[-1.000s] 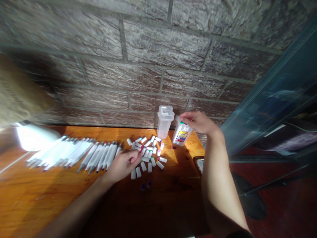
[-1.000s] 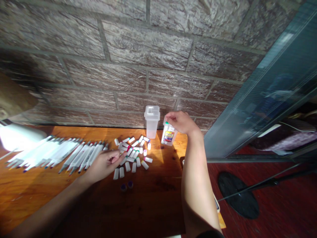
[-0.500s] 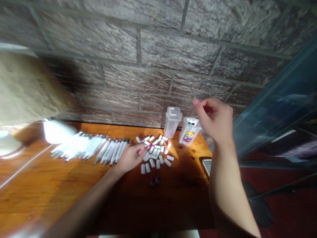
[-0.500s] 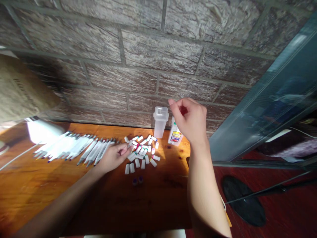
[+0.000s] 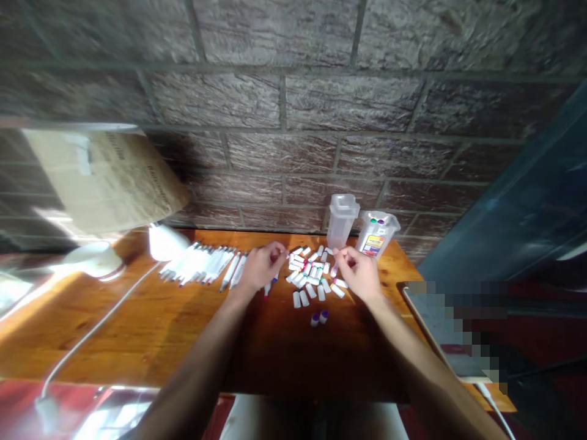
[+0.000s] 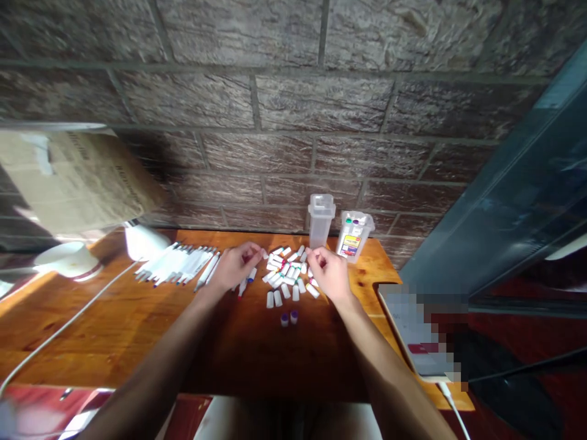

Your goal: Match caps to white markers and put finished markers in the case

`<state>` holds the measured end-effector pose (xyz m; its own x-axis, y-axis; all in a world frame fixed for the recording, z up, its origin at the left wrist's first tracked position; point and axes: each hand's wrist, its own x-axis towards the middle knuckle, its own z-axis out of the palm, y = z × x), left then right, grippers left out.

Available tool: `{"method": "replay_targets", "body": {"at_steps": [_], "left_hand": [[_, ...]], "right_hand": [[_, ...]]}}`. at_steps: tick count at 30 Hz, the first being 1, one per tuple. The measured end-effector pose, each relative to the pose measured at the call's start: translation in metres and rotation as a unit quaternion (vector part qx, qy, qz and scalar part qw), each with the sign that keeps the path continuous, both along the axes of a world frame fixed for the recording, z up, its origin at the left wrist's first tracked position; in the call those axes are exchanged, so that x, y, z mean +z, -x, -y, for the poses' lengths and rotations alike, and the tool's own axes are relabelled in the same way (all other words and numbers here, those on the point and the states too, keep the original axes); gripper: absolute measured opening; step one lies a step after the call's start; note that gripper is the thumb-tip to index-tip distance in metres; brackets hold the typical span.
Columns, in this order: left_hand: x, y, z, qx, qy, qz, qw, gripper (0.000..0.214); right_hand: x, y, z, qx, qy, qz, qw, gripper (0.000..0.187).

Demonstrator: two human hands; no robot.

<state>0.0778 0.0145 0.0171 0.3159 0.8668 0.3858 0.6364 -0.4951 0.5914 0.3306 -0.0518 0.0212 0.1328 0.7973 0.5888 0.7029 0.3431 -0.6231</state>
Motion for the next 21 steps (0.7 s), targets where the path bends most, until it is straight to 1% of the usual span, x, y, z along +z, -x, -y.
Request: {"method": "replay_targets", "body": {"at_steps": [3,5,7,10,13,17,21], "left_hand": [[0.012,0.026,-0.005,0.057,0.023,-0.044,0.997,0.032],[0.021,0.042,-0.004,0.109,0.035,-0.070,0.991,0.033],[0.028,0.052,-0.001,0.143,0.049,-0.091,0.984,0.034],[0.034,0.053,0.002,0.142,0.055,-0.124,0.981,0.036],[0.031,0.046,0.001,0.134,0.067,-0.163,0.975,0.035],[0.022,0.042,0.000,0.143,0.078,-0.211,0.964,0.032],[0.014,0.037,0.010,0.117,0.070,-0.234,0.963,0.033]], "right_hand": [[-0.009,-0.001,-0.003,0.005,0.017,-0.007,1.000,0.040],[-0.010,-0.001,-0.004,0.018,0.032,-0.009,0.999,0.042],[-0.008,-0.002,-0.004,0.024,0.037,-0.010,0.999,0.042],[-0.007,-0.005,-0.005,0.014,0.028,-0.006,1.000,0.041],[-0.008,-0.006,-0.006,0.013,0.029,-0.004,0.999,0.039],[-0.010,-0.006,-0.007,0.028,0.039,-0.013,0.999,0.042],[-0.010,-0.003,-0.006,0.029,0.033,-0.005,0.999,0.041]]}}
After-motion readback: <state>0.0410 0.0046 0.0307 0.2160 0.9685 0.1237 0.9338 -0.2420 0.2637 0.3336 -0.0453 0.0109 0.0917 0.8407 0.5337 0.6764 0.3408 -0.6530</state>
